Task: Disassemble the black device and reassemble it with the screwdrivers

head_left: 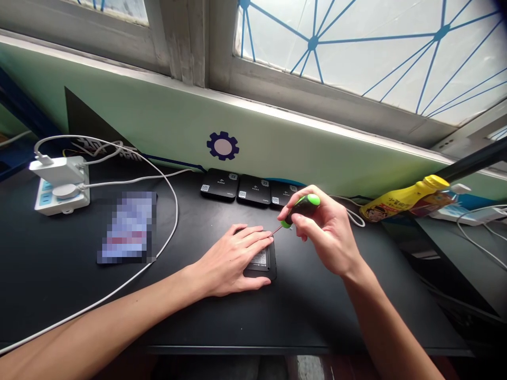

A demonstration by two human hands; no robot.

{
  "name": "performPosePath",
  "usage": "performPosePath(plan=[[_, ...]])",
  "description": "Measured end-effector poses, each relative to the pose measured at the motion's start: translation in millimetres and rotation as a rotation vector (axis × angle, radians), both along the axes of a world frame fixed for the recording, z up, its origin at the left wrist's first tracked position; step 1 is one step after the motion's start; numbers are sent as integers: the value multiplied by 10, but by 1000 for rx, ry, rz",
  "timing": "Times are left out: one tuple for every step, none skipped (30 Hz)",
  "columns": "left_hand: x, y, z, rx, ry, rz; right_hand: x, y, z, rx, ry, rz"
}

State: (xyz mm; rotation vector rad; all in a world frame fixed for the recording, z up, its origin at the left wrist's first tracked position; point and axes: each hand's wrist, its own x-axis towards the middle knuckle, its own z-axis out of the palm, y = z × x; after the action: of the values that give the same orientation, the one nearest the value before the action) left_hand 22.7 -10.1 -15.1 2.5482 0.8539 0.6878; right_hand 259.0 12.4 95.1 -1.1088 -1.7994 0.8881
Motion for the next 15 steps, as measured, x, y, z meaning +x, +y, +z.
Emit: performPosePath(plan=[[0,0,-4,0,-3,-1,-14,10,64,-17,-60,-11],[0,0,-7,0,-5,-2,-28,26,141,-34,-134,-22],[1,-1,-10,0,-9,-3,-43,46,227,-46,-214,-30],[1,-2,-13,0,-13,-2,-56,67,316,-36,-323,-32],[2,-3,-14,0,-15,0,-66,88,401,10,-450,-44],[2,-4,-16,0,-16,2,-72,104,475,79,-585,-66],[3,-5,-17,-1,-15,6,-72,115,535,149,-707,-96],[4,-5,-18,-2,-12,10,-66,118,576,221,-801,-124],[5,-5,-19,-4,-9,12,-56,114,600,286,-870,-139],[5,-4,-20,-7,-6,14,-43,105,608,337,-912,-140],[5,-4,-21,-10,-7,14,-30,93,603,373,-934,-127],[4,-4,-22,-12,-10,13,-19,81,592,393,-944,-102],[2,-5,-22,-15,-11,11,-10,71,578,398,-948,-72],[0,-6,-21,-17,-10,10,-5,66,565,394,-949,-43],[-3,-9,-18,-19,-9,15,-2,66,556,389,-945,-20]])
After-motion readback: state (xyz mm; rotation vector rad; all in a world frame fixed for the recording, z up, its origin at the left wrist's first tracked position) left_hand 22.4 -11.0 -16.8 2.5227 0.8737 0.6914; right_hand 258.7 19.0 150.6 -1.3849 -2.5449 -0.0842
